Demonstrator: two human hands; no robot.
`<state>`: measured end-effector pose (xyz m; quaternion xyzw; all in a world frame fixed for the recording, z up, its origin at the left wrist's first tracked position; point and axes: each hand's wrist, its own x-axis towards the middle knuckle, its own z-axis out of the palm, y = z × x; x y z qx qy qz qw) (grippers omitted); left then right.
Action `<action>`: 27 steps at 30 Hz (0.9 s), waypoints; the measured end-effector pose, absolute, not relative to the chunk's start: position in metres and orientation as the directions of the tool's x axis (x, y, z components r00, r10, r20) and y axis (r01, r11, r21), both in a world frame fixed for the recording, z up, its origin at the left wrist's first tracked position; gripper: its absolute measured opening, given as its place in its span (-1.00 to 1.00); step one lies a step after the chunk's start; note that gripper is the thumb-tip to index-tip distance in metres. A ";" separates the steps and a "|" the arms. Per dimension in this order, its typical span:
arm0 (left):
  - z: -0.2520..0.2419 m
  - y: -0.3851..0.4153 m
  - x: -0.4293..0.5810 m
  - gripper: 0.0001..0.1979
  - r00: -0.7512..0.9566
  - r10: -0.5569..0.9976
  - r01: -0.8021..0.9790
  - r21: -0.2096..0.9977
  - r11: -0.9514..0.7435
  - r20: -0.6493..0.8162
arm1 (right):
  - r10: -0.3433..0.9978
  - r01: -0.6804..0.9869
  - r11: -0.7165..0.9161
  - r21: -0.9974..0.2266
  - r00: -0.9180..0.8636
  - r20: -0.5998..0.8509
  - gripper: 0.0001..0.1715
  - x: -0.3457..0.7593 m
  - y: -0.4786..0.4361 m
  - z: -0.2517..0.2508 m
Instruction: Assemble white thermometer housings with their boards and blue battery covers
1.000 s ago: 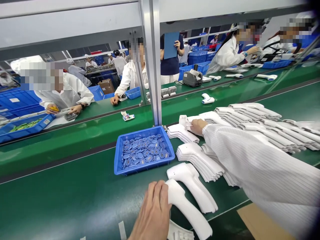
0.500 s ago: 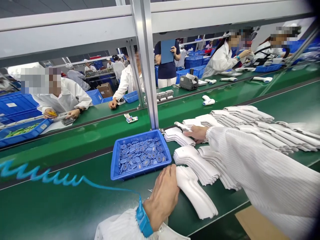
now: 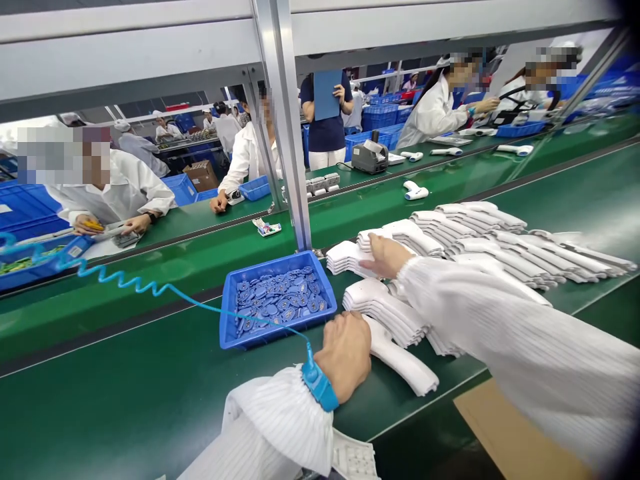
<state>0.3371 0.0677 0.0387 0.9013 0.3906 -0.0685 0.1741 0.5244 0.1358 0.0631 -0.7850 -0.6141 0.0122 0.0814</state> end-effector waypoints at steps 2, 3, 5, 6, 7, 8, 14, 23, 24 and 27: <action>0.043 0.067 0.339 -0.63 0.684 0.680 0.729 0.264 -0.631 -0.264 | 0.980 0.974 -0.175 -0.143 0.186 0.068 -0.58 0.519 0.096 0.075; 0.044 0.068 0.340 -0.63 0.687 0.677 0.727 0.272 -0.631 -0.264 | 0.988 0.980 -0.132 -0.150 0.142 0.056 -0.62 0.514 0.072 0.076; 0.044 0.071 0.341 -0.56 0.698 0.667 0.715 0.297 -0.633 -0.261 | 0.999 0.994 -0.038 -0.107 0.036 -0.022 -0.66 0.499 0.025 0.067; 0.044 0.073 0.340 -0.51 0.704 0.660 0.709 0.309 -0.634 -0.263 | 0.997 0.998 -0.042 -0.037 0.040 -0.059 -0.67 0.490 0.005 0.058; 0.043 0.074 0.337 -0.47 0.713 0.652 0.699 0.323 -0.638 -0.258 | 0.994 0.998 -0.055 0.017 0.056 -0.095 -0.68 0.481 -0.012 0.046; 0.043 0.075 0.332 -0.45 0.725 0.645 0.686 0.336 -0.646 -0.241 | 0.991 0.996 -0.071 0.058 0.077 -0.114 -0.68 0.473 -0.025 0.033; 0.047 0.048 0.262 -0.60 0.668 0.726 0.738 0.267 -0.619 -0.163 | 0.975 0.964 -0.221 0.148 0.214 0.062 -0.95 0.454 -0.043 -0.022; 0.005 0.001 0.191 -0.50 0.303 0.848 0.861 0.506 -0.049 -0.434 | 0.910 0.942 -0.328 0.070 0.295 0.292 -0.65 0.442 -0.046 -0.037; 0.003 0.001 0.190 -0.64 0.315 0.840 0.840 0.541 -0.031 -0.442 | 0.906 0.939 -0.338 0.066 0.306 0.293 -0.64 0.440 -0.046 -0.038; 0.002 0.002 0.188 -0.71 0.371 0.820 0.786 0.618 -0.027 -0.436 | 0.897 0.938 -0.347 0.001 0.332 0.292 -0.67 0.441 -0.047 -0.041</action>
